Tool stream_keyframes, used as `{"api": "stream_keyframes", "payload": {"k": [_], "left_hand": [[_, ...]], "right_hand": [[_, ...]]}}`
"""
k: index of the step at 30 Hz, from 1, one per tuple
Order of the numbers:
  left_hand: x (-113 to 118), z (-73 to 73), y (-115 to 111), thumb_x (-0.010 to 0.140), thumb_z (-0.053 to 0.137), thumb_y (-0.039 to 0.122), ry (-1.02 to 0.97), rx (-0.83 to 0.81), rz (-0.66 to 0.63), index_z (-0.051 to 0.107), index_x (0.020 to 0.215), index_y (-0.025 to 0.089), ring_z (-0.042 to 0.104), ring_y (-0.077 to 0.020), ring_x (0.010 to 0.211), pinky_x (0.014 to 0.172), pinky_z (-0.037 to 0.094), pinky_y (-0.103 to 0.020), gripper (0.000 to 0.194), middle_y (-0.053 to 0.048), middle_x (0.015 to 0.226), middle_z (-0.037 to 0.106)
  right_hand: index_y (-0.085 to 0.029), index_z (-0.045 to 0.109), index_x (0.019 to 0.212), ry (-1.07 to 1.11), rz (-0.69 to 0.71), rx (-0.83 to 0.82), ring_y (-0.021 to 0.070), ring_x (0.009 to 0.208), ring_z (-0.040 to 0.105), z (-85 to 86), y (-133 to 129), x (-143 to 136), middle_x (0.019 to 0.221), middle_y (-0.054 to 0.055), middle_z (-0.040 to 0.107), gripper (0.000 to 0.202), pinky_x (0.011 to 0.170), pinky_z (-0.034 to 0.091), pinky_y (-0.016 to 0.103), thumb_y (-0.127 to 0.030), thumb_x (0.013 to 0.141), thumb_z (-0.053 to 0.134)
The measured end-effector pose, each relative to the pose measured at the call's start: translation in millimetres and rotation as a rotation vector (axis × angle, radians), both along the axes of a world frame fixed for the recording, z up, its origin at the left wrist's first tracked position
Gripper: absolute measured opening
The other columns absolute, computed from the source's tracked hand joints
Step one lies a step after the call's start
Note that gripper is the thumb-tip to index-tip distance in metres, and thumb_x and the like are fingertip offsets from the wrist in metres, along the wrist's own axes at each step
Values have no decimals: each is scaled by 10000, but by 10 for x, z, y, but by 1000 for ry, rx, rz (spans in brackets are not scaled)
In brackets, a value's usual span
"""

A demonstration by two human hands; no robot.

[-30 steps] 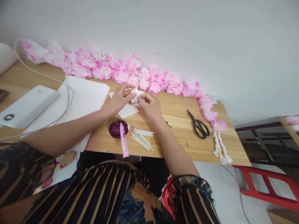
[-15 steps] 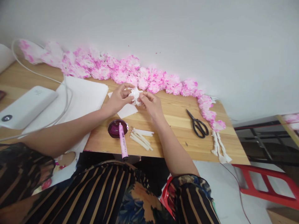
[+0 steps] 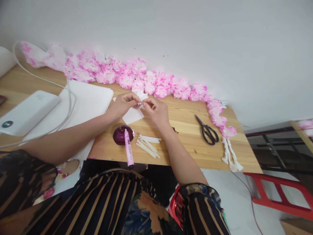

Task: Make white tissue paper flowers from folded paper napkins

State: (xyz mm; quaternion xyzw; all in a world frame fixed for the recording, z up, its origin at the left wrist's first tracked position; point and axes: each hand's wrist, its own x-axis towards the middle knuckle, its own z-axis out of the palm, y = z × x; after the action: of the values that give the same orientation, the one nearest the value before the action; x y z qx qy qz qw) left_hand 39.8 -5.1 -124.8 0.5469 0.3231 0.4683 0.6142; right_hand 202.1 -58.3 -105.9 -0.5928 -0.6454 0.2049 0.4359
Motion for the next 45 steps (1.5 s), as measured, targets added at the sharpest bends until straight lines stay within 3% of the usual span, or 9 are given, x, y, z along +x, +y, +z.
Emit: {"api": "stream_keyframes", "payload": {"k": [8, 23, 34, 45], "left_hand": [[-22, 64, -37, 749, 754, 188, -3, -23, 5, 717, 858, 134, 617, -82, 670, 671, 503, -212, 127, 2, 765, 698], [-15, 54, -31, 773, 746, 181, -12, -83, -6, 730, 887, 135, 621, -79, 648, 666, 511, -215, 124, -4, 764, 719], [-24, 76, -29, 812, 690, 121, -32, -84, 21, 719, 873, 132, 625, -73, 641, 660, 510, -202, 68, 6, 726, 701], [-11, 38, -18, 788, 733, 202, 2, -52, -5, 716, 898, 139, 624, -83, 649, 651, 509, -213, 128, -2, 747, 705]], "right_hand": [[-226, 806, 928, -47, -20, 8, 135, 634, 544, -31, 30, 40, 760, -3, 727, 195, 631, 394, 285, -308, 864, 641], [-230, 763, 835, -19, -36, -4, 143, 644, 531, -12, 9, 27, 732, -8, 697, 158, 634, 376, 293, -340, 854, 650], [-232, 814, 945, -8, -30, -5, 129, 621, 505, 2, 7, 8, 728, -12, 710, 205, 613, 361, 284, -325, 835, 669], [-229, 779, 855, 11, -49, -1, 137, 625, 513, 1, 3, 9, 721, -8, 700, 168, 615, 365, 290, -348, 844, 660]]}}
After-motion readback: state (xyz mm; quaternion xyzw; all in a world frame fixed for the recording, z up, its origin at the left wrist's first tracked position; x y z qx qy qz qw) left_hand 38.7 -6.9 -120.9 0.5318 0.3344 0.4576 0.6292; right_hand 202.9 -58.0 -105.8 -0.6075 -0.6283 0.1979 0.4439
